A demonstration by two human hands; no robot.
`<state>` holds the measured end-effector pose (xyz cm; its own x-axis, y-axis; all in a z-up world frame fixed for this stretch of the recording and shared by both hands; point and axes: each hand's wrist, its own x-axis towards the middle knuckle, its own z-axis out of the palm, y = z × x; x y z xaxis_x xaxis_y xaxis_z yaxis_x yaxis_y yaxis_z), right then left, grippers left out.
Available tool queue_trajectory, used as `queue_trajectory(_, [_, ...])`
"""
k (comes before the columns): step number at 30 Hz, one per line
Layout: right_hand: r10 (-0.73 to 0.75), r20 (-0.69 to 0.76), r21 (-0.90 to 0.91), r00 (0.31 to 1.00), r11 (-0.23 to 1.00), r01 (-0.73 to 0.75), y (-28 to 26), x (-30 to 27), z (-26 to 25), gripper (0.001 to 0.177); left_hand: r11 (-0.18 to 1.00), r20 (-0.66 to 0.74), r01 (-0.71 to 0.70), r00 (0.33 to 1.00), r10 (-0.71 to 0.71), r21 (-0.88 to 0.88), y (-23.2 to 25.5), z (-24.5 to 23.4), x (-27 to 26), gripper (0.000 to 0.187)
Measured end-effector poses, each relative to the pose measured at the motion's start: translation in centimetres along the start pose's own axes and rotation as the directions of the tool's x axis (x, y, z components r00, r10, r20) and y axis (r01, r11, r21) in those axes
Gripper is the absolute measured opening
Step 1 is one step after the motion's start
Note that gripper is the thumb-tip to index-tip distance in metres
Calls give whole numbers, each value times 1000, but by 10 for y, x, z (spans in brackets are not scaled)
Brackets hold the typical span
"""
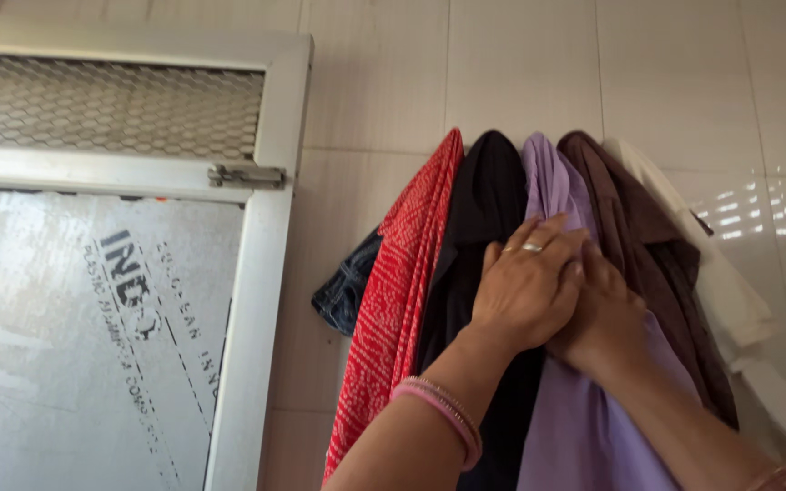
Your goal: The person picks up a purple cloth and a beige towel from the floor, then hangs them on a wall-mounted rack among other garments. The person smooths the fabrics and adjusts their placement on the rack.
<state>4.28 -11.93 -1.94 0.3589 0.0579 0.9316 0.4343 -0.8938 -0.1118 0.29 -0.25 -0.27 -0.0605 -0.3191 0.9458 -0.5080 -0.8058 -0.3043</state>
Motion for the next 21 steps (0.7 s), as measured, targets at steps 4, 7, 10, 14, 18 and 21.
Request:
queue_trajectory(4, [-41, 16, -89, 999, 995, 42, -2, -37, 4, 99, 981, 181, -150, 975, 126, 122, -3, 7, -5, 49])
queue_trajectory(7, [-126, 1, -177, 992, 976, 124, 10, -52, 4, 97, 954, 279, -243, 942, 189, 176, -6, 10, -14, 53])
queue_trajectory(10, [-176, 35, -126, 984, 976, 179, 26, -67, 7, 93, 925, 312, -322, 917, 250, 204, -9, 13, -20, 57])
queue_trajectory(14, [-214, 4, -169, 977, 963, 212, 35, -88, 18, 91, 871, 316, -441, 876, 365, 216, -7, 15, -29, 62])
queue_trajectory(18, [-290, -98, -229, 952, 937, 262, 31, -121, 27, 84, 843, 398, -492, 833, 384, 216, 4, 17, -41, 67])
queue_trajectory(21, [-242, -23, -253, 970, 940, 229, 27, -143, 31, 86, 807, 436, -545, 798, 415, 230, 10, 20, -49, 69])
